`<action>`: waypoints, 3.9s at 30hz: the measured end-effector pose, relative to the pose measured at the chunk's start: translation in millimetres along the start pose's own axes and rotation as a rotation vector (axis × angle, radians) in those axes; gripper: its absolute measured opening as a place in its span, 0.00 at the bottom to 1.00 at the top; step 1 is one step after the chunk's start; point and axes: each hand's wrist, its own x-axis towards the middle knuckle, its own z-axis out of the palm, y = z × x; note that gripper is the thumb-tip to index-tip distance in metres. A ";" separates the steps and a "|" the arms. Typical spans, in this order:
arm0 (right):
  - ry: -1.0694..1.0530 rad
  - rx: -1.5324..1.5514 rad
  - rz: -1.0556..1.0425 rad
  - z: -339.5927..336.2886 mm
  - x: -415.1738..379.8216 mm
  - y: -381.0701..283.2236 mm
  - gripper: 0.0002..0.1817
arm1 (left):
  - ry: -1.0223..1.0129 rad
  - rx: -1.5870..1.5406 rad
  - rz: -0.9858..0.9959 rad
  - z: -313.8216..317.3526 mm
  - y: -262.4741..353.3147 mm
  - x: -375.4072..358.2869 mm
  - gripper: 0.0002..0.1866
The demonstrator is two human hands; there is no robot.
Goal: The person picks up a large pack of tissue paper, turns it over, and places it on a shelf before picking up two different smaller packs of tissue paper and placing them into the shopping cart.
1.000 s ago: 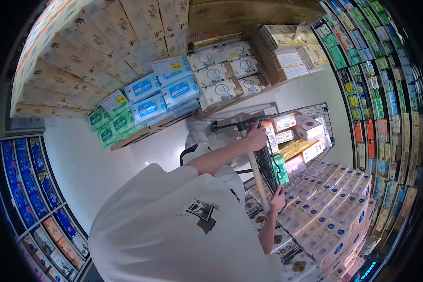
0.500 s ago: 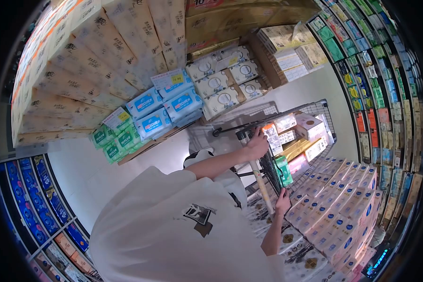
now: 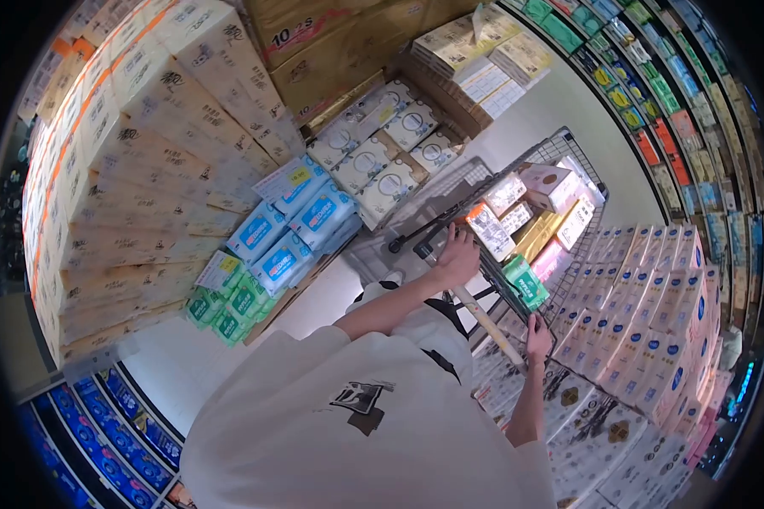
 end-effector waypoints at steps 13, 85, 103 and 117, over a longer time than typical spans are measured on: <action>-0.009 -0.003 0.007 -6.7 -16.6 -11.1 0.25 | 0.195 -0.155 -0.015 -10.2 1.5 -23.2 0.11; -0.225 0.365 0.165 -124.6 359.6 8.6 0.56 | 0.042 -0.819 -0.088 18.1 125.1 121.7 0.18; -0.152 1.207 -0.069 -341.8 119.2 65.3 0.59 | -0.189 -2.003 -0.229 1.6 193.8 191.5 0.37; -0.390 1.136 -0.368 -336.5 142.4 82.6 0.58 | 0.092 -1.725 0.075 -77.5 171.8 103.3 0.50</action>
